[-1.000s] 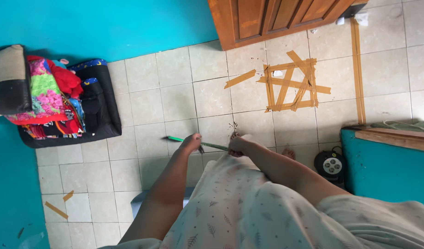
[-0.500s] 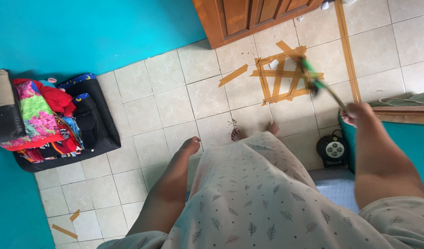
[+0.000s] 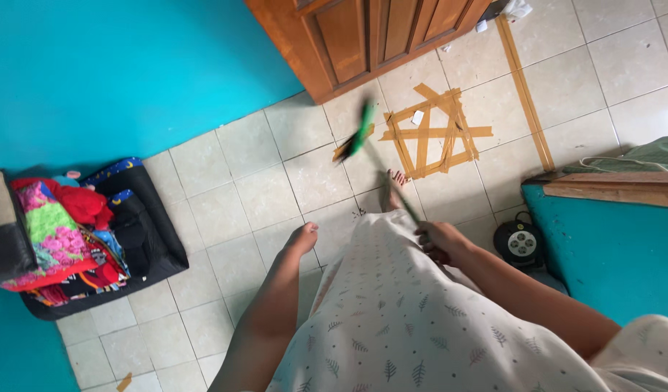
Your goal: The person sweeps a tiled floor in a bedroom using a green broom. They move around furniture, including a bed and a small shelf, to clean the floor area.
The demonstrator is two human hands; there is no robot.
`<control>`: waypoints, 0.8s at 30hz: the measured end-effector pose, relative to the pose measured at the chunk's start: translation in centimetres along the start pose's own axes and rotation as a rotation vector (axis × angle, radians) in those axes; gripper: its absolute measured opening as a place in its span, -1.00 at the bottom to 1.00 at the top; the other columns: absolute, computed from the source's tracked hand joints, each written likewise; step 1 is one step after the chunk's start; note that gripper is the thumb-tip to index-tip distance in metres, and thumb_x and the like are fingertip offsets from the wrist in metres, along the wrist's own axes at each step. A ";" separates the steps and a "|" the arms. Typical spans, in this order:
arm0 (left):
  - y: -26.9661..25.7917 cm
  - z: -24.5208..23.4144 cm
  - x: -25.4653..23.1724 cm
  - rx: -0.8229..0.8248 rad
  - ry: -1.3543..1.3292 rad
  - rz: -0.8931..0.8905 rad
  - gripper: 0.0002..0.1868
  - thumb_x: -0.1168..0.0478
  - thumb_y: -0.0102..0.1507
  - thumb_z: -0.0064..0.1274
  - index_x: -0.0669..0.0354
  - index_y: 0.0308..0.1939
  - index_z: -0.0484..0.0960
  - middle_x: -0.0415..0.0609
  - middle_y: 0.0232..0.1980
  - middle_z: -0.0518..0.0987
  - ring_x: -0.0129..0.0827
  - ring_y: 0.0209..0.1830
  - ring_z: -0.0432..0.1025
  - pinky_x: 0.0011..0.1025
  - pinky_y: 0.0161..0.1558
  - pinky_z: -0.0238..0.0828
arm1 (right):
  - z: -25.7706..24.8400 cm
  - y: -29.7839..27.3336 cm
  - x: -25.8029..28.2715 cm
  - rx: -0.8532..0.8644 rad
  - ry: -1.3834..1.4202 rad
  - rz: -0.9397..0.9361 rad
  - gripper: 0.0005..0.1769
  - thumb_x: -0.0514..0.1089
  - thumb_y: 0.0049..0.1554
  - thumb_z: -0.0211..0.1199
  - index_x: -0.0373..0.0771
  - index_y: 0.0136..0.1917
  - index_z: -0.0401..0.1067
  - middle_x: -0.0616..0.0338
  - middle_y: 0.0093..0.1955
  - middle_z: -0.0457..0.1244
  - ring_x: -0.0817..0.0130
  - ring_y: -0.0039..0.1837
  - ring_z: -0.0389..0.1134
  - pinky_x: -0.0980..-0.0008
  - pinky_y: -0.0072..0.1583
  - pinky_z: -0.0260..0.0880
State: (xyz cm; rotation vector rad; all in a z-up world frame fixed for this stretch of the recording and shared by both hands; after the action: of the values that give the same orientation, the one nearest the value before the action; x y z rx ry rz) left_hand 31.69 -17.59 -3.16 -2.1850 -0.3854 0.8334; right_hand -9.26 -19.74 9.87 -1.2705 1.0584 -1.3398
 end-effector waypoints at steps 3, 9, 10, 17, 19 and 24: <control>0.4 -1.1 -1.0 -0.017 0.103 0.006 -0.63 0.10 0.30 -0.10 -0.02 0.15 0.60 0.12 0.13 0.64 -0.05 0.16 0.52 -0.23 0.17 0.43 | 4.8 5.2 2.7 0.348 -0.063 0.122 -0.74 -0.12 0.26 0.09 -0.22 -0.26 0.30 0.27 -0.42 0.20 0.52 -0.51 0.13 0.54 -0.51 0.04; 3.2 -4.3 -3.0 0.065 0.099 -0.167 -0.62 0.09 0.33 -0.14 -0.07 0.21 0.55 0.16 0.04 0.68 -0.04 0.03 0.58 -0.20 0.10 0.48 | 14.0 19.0 9.3 0.396 -0.193 0.134 -0.73 -0.25 0.14 0.14 -0.35 -0.38 0.38 0.17 -0.51 0.14 0.49 -0.58 0.07 0.49 -0.52 0.01; 4.0 -4.9 -3.8 0.045 0.092 -0.148 -0.62 0.09 0.34 -0.16 -0.07 0.22 0.54 0.14 0.04 0.68 -0.04 0.02 0.59 -0.19 0.08 0.48 | 14.3 20.4 10.3 0.382 -0.168 0.131 -0.75 -0.24 0.15 0.16 -0.33 -0.37 0.39 0.18 -0.50 0.14 0.49 -0.56 0.08 0.49 -0.50 0.03; 9.2 -7.2 -9.6 -0.029 0.051 -0.022 -0.59 0.10 0.31 -0.17 -0.02 0.21 0.54 0.09 0.11 0.65 -0.06 0.06 0.57 -0.23 0.13 0.46 | -8.0 20.5 21.8 0.353 0.173 -0.091 -0.75 -0.24 0.22 0.12 -0.22 -0.31 0.27 0.23 -0.46 0.12 0.48 -0.48 0.12 0.47 -0.43 0.18; 10.5 -7.4 -11.0 -0.053 0.046 0.033 -0.59 0.11 0.31 -0.16 0.01 0.21 0.54 0.11 0.09 0.67 -0.07 0.11 0.54 -0.23 0.15 0.44 | -17.3 17.1 25.1 0.393 0.218 0.047 -0.73 -0.19 0.20 0.07 -0.35 -0.29 0.39 0.20 -0.47 0.18 0.54 -0.51 0.13 0.56 -0.50 0.13; 12.2 -7.7 -12.8 0.012 0.096 -0.019 -0.59 0.12 0.29 -0.14 0.02 0.19 0.57 0.14 0.07 0.68 -0.08 0.11 0.56 -0.26 0.16 0.45 | -28.5 11.3 29.2 -0.307 0.173 -0.027 -0.85 -0.27 0.28 0.11 -0.42 -0.09 0.36 0.10 -0.33 0.26 0.57 -0.47 0.16 0.61 -0.45 0.15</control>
State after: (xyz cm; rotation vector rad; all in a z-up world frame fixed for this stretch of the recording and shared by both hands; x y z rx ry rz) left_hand 27.50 -36.40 -2.65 -2.1972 -0.3517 0.7165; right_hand -36.31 -51.09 0.98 -1.4136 1.4142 -1.3632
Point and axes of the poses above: each hand's wrist, its own y-axis towards the middle knuckle, its own z-axis out of the palm, x = y × z, the point moved 1 cm from there along y, towards the middle knuckle
